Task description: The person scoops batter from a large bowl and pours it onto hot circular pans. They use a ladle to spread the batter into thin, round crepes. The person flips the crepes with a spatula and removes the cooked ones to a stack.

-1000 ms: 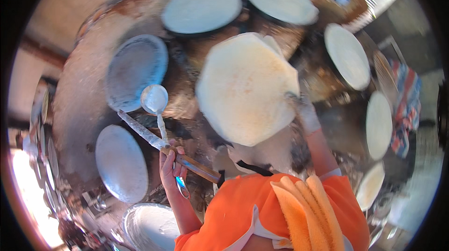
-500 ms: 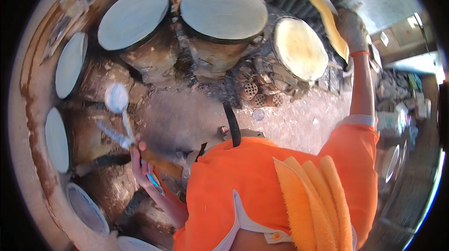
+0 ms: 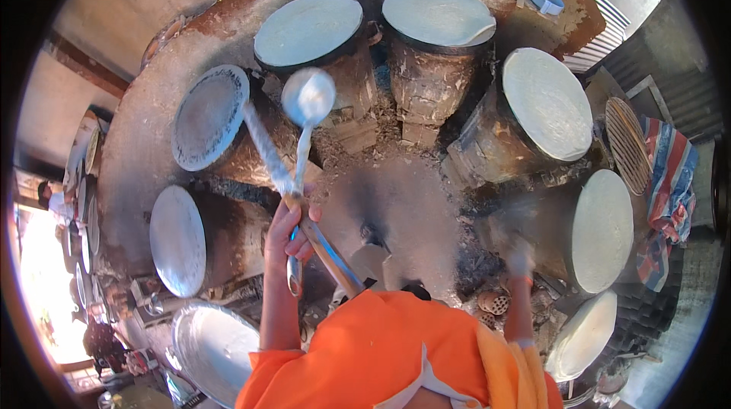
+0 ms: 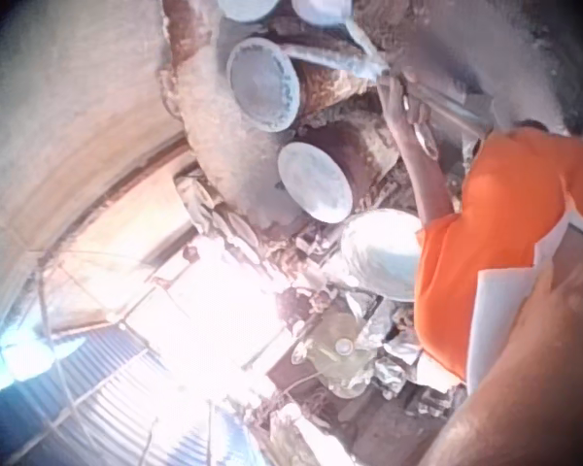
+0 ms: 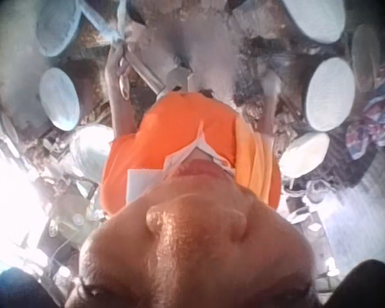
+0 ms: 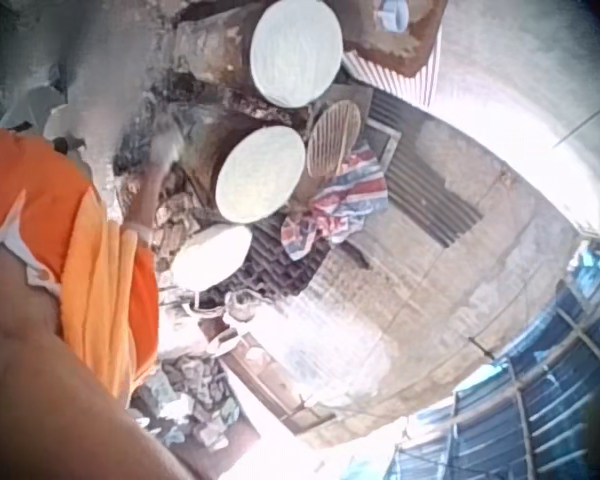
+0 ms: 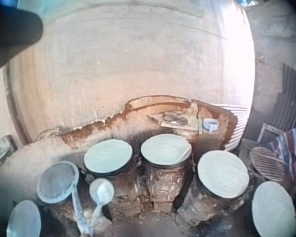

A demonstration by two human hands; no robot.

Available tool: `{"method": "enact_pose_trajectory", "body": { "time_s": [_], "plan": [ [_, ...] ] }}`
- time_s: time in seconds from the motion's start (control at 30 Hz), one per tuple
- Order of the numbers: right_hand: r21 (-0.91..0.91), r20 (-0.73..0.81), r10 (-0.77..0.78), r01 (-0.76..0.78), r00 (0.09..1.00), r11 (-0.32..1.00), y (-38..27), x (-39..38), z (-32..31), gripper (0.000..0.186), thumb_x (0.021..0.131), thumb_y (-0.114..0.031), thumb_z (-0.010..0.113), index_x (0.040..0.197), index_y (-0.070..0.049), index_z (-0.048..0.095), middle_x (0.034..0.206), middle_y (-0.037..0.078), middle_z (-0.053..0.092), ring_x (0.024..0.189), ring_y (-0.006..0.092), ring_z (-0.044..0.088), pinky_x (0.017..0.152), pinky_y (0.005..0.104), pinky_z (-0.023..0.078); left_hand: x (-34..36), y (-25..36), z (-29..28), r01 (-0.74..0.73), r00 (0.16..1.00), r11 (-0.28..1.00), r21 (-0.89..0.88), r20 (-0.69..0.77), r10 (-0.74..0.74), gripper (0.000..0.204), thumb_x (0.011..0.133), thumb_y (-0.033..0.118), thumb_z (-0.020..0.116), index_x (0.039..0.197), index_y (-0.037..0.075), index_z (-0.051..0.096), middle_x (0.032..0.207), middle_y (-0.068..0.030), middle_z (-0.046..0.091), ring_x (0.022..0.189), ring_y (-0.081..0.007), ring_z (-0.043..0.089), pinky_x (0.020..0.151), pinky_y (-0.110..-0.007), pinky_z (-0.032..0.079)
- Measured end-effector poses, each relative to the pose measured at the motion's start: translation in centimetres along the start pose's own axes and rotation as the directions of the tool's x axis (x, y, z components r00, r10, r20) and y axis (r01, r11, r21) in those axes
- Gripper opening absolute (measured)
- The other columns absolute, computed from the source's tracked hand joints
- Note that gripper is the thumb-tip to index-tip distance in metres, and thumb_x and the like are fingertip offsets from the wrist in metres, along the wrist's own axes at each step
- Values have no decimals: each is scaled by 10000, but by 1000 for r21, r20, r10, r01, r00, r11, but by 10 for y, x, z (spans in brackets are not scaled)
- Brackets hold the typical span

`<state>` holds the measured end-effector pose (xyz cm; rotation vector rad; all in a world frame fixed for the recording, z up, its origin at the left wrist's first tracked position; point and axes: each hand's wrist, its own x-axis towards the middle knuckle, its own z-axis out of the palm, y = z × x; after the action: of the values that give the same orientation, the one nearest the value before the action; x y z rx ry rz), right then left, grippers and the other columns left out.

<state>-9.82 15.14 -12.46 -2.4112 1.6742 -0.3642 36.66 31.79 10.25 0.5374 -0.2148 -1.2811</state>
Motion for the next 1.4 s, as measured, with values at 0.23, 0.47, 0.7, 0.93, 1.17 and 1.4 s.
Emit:
{"method": "enact_pose_trajectory", "body": {
  "time_s": [0.23, 0.47, 0.7, 0.93, 1.17, 1.4],
  "plan": [
    [701, 660, -496, -224, 565, 677, -328, 170, 116, 518, 875, -467, 443, 1075, -8, 577, 1152, 176, 558, 1098, 291, 506, 915, 367, 403, -13, 46, -92, -147, 936, 988, -53, -330, 122, 318, 935, 101, 374, 1231, -15, 352, 933, -179, 557, 340, -17, 312, 295, -157, 291],
    [538, 557, -16, -346, 830, 768, -465, 421, 105, 801, 804, -684, 356, 1078, 43, 549, 1008, 205, 619, 1004, 323, 567, 821, 396, 439, -36, 111, -94, -445, 779, 895, 12, -488, 394, 344, 934, 70, 338, 1266, -19, 310, 904, -201, 533, 344, -15, 338, 303, -150, 310],
    [504, 183, -502, 357, 845, 786, -407, 516, 169, 679, 887, -559, 332, 1253, 1, 448, 1234, 155, 512, 1191, 282, 439, 992, 318, 323, -38, 115, -100, -595, 613, 802, 58, -612, 500, 348, 940, 79, 334, 1274, -15, 304, 929, -212, 550, 345, -17, 363, 309, -142, 332],
    [664, 541, -662, 219, 519, 715, -574, 445, 192, 475, 897, -462, 423, 998, -18, 560, 920, 68, 590, 820, 190, 533, 754, 293, 419, -47, 110, -78, -726, 402, 679, 106, -736, 545, 386, 943, 98, 315, 1306, -27, 278, 945, -159, 527, 359, -17, 339, 313, -139, 310],
    [683, 709, -705, -267, 20, 680, -721, 266, 20, 423, 852, -402, 522, 1040, -31, 595, 778, 49, 592, 611, 108, 526, 533, 241, 405, -91, 106, -68, -671, 231, 645, 366, -723, 651, 375, 924, 112, 390, 1277, -1, 335, 957, -148, 605, 405, -49, 385, 380, -207, 338],
    [879, 207, -653, 432, -728, -203, -693, -27, -1, 753, 740, -174, 600, 1387, -128, 218, 1219, 167, 419, 959, 379, 540, 774, 422, 479, -185, 75, -125, -678, -209, 512, 527, -806, 553, 268, 900, 173, 517, 1104, 79, 370, 574, 19, 408, 390, -63, 363, 366, -214, 298]
  ]
}}
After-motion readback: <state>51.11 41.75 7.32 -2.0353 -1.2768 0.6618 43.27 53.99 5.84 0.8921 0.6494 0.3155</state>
